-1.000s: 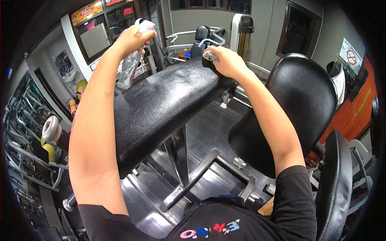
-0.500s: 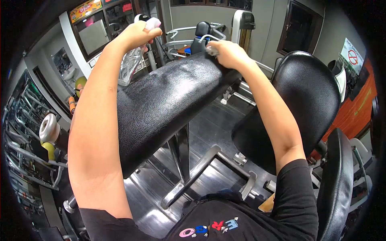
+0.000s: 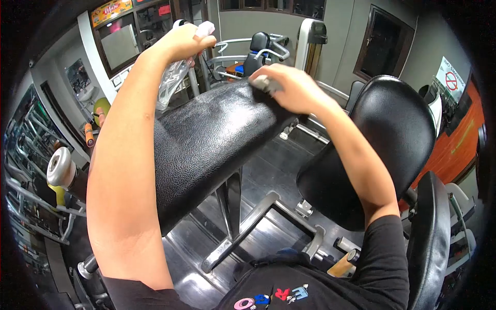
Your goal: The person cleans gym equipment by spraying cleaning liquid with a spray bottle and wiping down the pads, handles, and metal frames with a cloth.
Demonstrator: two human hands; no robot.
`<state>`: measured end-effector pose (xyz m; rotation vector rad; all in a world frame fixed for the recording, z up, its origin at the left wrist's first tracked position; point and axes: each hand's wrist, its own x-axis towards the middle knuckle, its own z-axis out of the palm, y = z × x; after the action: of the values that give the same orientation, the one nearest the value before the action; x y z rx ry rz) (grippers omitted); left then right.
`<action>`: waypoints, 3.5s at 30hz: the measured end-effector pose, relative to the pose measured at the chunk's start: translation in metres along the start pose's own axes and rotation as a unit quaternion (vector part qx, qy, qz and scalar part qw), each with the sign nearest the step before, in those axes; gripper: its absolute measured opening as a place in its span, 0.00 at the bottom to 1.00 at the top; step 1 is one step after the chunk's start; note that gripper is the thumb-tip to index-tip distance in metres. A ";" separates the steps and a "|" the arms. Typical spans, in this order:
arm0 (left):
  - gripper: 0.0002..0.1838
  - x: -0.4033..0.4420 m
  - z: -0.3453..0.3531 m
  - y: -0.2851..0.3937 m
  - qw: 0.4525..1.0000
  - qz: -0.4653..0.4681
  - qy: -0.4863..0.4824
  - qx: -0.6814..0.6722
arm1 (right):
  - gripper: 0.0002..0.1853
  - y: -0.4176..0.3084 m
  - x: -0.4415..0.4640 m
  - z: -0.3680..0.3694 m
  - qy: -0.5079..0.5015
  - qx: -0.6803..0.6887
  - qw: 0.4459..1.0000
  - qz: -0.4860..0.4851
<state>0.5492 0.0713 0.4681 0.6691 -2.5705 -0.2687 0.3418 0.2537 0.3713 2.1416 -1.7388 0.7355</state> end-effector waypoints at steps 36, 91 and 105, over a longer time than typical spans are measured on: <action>0.21 -0.010 -0.008 -0.013 0.993 -0.054 -0.023 0.100 | 0.25 -0.052 0.023 -0.006 -0.061 0.134 0.970 -0.195; 0.25 -0.010 -0.011 -0.014 0.989 -0.101 -0.035 0.106 | 0.29 -0.014 0.004 -0.017 -0.068 -0.071 0.995 0.020; 0.23 -0.015 -0.014 -0.024 0.988 -0.122 -0.015 0.097 | 0.30 -0.050 -0.008 -0.028 -0.098 -0.064 0.992 -0.042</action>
<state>0.5771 0.0568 0.4675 1.0631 -2.5645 -0.1071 0.3832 0.2870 0.3948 2.2467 -1.7252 0.3926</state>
